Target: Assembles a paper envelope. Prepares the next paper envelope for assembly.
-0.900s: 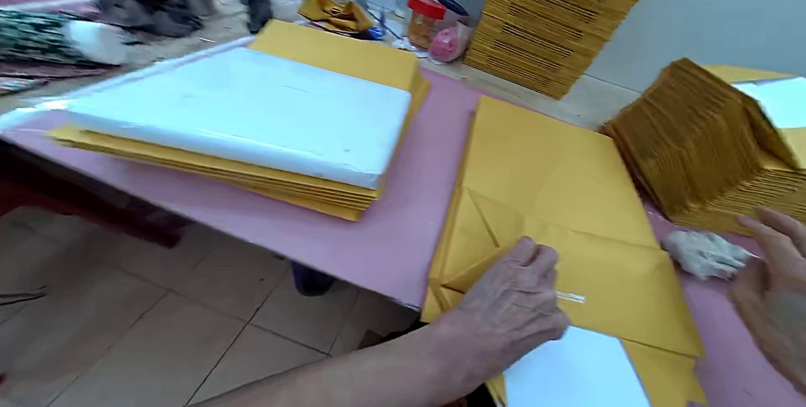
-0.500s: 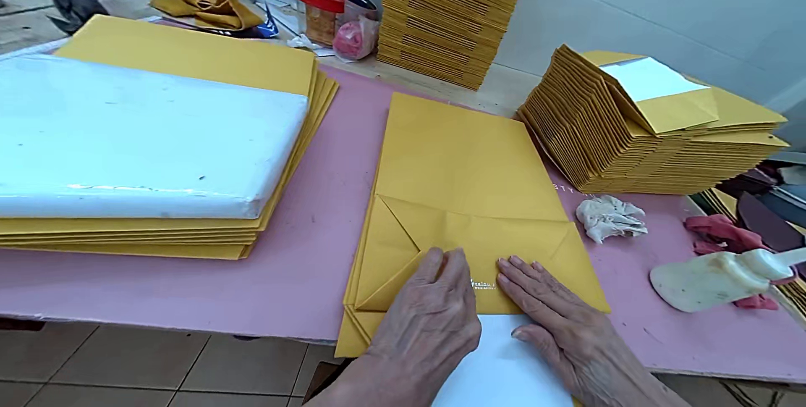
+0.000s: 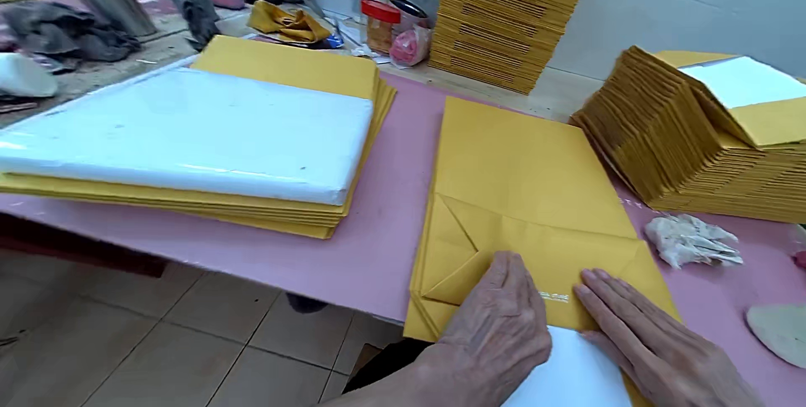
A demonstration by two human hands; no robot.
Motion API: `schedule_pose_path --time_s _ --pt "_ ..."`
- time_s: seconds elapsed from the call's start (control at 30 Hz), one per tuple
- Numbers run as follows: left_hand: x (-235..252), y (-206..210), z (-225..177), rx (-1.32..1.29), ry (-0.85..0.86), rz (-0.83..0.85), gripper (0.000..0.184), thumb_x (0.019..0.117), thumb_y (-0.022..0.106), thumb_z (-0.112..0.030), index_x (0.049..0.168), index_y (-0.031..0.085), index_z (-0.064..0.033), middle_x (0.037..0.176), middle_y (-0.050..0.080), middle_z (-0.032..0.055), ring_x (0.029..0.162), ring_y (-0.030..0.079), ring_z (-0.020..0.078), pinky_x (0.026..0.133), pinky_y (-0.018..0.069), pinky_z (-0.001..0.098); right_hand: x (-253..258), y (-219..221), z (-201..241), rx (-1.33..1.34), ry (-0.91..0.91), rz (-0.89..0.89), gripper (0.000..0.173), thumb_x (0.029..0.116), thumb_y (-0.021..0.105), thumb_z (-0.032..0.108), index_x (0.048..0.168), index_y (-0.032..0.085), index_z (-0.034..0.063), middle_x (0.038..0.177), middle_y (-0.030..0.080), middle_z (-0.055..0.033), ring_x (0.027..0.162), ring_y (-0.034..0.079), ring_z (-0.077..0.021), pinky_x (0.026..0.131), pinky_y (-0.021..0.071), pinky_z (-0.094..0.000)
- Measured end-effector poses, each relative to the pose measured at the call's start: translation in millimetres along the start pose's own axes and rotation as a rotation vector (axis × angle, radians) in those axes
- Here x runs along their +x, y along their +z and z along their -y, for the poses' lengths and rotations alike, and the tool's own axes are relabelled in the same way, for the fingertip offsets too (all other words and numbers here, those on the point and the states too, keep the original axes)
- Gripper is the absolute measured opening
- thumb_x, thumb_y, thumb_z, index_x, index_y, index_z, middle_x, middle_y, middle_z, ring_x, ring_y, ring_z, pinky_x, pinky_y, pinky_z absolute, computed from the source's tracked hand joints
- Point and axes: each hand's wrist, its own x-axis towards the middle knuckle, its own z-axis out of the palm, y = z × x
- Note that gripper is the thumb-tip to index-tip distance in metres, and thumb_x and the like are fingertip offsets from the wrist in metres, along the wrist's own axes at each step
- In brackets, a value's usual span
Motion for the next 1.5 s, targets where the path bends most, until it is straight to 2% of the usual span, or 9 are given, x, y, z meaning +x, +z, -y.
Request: schedule_pose_path --time_s 0.2,0.5,0.63,0.7,0.83,1.07,1.23,1.37,1.5 --pt "5.9 -6.6 -0.1 -0.007 0.020 0.084 0.050 0.1035 0.046 -0.031 0.117 0.068 0.0118 0.117 0.071 0.0256 0.111 0.071 0.0328 0.094 0.0545 0.0410 4.1 -5.7 -15.4 -0.158 -0.259 0.063 0.032 0.1059 0.053 0.012 0.128 0.061 -0.0095 0.121 0.066 -0.0355 0.111 0.069 -0.0453 0.098 0.0548 -0.0431" --pt "13.5 -6.6 -8.3 0.049 0.008 0.076 0.059 0.1037 0.044 -0.039 0.112 0.070 0.0122 0.109 0.073 0.0262 0.102 0.074 0.0350 0.084 0.0573 0.0438 1.0 -8.5 -19.8 -0.321 -0.445 0.032 0.026 0.1052 0.047 0.001 0.127 0.055 -0.0109 0.115 0.068 -0.0366 0.105 0.073 -0.0420 0.095 0.0563 -0.0402" --pt "14.4 -6.2 -9.9 0.042 0.004 0.067 0.053 0.1036 0.045 -0.034 0.112 0.069 0.0131 0.108 0.073 0.0273 0.100 0.074 0.0360 0.084 0.0579 0.0441 2.6 -9.6 -22.1 -0.249 -0.439 0.022 0.023 0.1050 0.049 0.002 0.123 0.058 -0.0100 0.114 0.069 -0.0357 0.104 0.073 -0.0422 0.094 0.0568 -0.0400" --pt "11.7 -1.7 -9.3 0.039 0.001 0.002 0.052 0.1020 0.048 -0.034 0.108 0.071 0.0124 0.104 0.074 0.0257 0.097 0.075 0.0344 0.081 0.0586 0.0428 4.7 -8.1 -25.9 -0.151 -0.357 0.000 0.027 0.1078 0.050 0.015 0.120 0.060 -0.0077 0.118 0.069 -0.0314 0.110 0.071 -0.0388 0.097 0.0553 -0.0383" --pt "6.6 4.8 -6.8 -0.026 -0.009 -0.091 0.054 0.1006 0.049 -0.038 0.104 0.072 0.0114 0.100 0.075 0.0235 0.093 0.075 0.0321 0.081 0.0581 0.0406 6.1 0.7 -34.6 -0.166 -0.329 -0.104 0.042 0.1115 0.039 0.033 0.117 0.060 -0.0028 0.119 0.071 -0.0254 0.113 0.070 -0.0329 0.101 0.0523 -0.0356" --pt "2.4 13.7 -3.1 -0.100 -0.042 -0.172 0.058 0.1023 0.044 -0.042 0.106 0.073 0.0084 0.100 0.075 0.0219 0.097 0.075 0.0320 0.089 0.0571 0.0420 7.2 0.6 -31.5 -0.240 -0.484 -0.112 0.029 0.1074 0.039 0.009 0.120 0.061 -0.0058 0.108 0.071 -0.0288 0.104 0.072 -0.0405 0.097 0.0558 -0.0436" --pt "-0.2 16.3 1.2 -0.077 -0.015 -0.194 0.057 0.1036 0.042 -0.040 0.107 0.073 0.0081 0.100 0.075 0.0222 0.096 0.075 0.0324 0.089 0.0569 0.0412 5.1 0.9 -38.1 -0.144 -0.400 -0.125 0.040 0.1101 0.040 0.028 0.114 0.066 -0.0025 0.119 0.070 -0.0258 0.119 0.067 -0.0354 0.108 0.0484 -0.0383" --pt "-0.9 17.4 1.7 -0.058 -0.011 -0.195 0.059 0.1052 0.039 -0.040 0.108 0.072 0.0079 0.101 0.075 0.0228 0.097 0.074 0.0332 0.090 0.0562 0.0398 -3.6 -3.3 -44.8 -0.175 -0.380 -0.121 0.033 0.1089 0.044 0.021 0.115 0.065 -0.0036 0.119 0.071 -0.0262 0.118 0.068 -0.0363 0.107 0.0502 -0.0401" --pt "0.3 17.7 3.0 -0.058 -0.015 -0.191 0.059 0.1052 0.039 -0.041 0.109 0.072 0.0071 0.101 0.075 0.0221 0.096 0.075 0.0328 0.089 0.0565 0.0390 -5.5 -2.2 -44.0 -0.250 -0.435 -0.113 0.029 0.1072 0.038 0.007 0.122 0.061 -0.0047 0.117 0.070 -0.0294 0.114 0.069 -0.0409 0.103 0.0530 -0.0433"
